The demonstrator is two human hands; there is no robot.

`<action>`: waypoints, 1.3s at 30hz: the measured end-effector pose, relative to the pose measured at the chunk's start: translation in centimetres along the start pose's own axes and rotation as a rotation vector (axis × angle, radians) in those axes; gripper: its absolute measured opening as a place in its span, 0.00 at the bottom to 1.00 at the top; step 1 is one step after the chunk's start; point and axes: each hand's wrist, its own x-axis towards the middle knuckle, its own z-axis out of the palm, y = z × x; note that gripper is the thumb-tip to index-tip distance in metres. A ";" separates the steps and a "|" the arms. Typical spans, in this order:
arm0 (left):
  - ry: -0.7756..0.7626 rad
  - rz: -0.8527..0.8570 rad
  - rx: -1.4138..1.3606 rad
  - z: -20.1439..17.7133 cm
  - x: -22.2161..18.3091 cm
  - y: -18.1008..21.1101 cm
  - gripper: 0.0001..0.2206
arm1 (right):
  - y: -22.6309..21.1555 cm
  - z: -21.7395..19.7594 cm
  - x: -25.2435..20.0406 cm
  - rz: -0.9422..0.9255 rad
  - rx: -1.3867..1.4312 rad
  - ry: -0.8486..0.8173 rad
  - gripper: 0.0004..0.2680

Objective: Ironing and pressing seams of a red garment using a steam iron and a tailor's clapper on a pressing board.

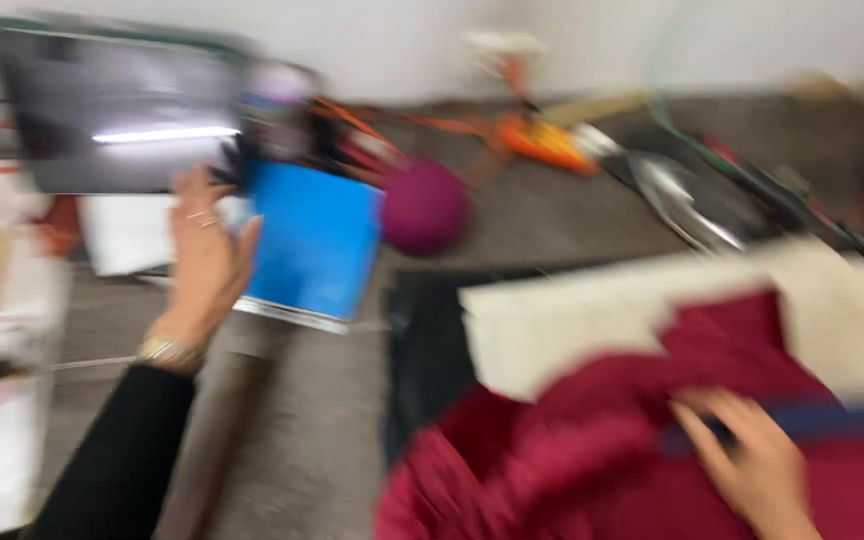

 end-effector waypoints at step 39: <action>-0.185 0.280 -0.120 4.3 -20.3 59.7 0.09 | 36.6 -17.9 2.0 0.152 0.239 -0.545 0.04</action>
